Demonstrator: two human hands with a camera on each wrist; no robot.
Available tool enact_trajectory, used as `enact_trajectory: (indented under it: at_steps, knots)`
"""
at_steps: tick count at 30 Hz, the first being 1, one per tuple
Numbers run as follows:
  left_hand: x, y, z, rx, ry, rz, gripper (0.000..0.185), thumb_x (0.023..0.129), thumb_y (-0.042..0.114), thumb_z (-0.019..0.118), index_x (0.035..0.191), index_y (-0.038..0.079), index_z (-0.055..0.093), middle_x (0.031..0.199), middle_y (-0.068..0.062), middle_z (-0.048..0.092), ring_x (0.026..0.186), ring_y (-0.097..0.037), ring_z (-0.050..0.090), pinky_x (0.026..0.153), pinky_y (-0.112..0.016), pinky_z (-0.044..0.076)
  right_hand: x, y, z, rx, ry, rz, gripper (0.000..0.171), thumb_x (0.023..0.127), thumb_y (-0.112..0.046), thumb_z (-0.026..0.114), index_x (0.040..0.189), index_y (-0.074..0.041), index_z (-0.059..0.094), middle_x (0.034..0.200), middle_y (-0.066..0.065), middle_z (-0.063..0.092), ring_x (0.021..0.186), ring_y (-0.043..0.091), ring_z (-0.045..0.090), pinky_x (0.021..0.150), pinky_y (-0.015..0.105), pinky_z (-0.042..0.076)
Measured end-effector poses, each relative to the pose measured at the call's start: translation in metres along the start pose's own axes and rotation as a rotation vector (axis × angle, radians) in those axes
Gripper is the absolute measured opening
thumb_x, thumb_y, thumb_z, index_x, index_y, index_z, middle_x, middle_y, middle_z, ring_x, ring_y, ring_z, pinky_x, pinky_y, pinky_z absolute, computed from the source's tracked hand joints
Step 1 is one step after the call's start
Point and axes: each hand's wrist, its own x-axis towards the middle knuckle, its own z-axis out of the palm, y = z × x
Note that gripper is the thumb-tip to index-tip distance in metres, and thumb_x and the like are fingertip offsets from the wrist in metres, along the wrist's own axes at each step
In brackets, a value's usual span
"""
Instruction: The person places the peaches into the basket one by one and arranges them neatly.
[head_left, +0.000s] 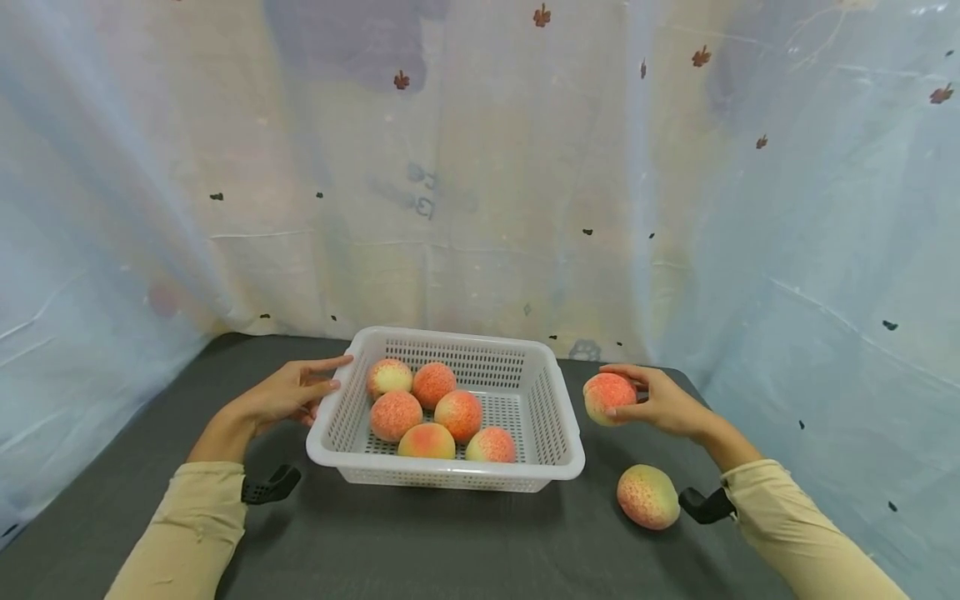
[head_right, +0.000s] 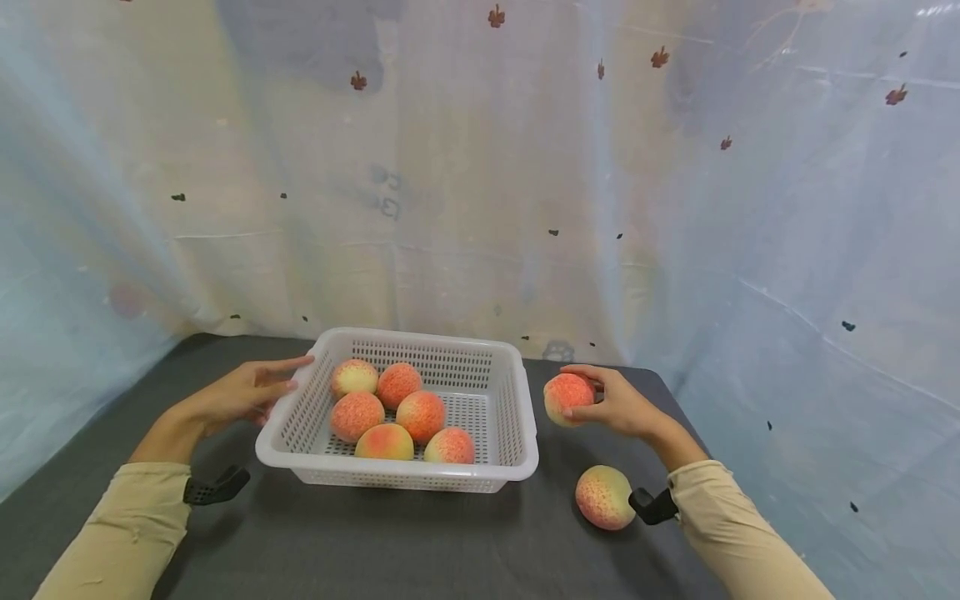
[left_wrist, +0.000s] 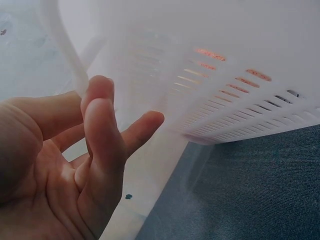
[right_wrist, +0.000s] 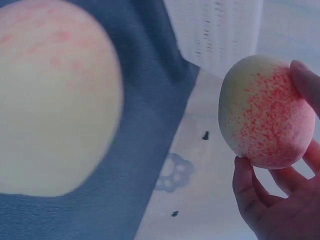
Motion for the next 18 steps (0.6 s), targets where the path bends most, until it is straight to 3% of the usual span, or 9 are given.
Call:
enact_trajectory:
  at_steps: [18]
  knots:
    - [0.001,-0.002,-0.001,0.020,0.003,0.002,0.070,0.104,0.032,0.058,0.163,0.018,0.022,0.103,-0.012,0.070,0.060,-0.009,0.057,0.059,-0.034,0.059,0.025,-0.049,-0.009,0.120,-0.009,-0.003,0.070,0.089,-0.016,0.078,0.150,-0.007,0.046,0.122,0.019,0.066,0.103,0.022,0.065,0.078,0.029,0.057]
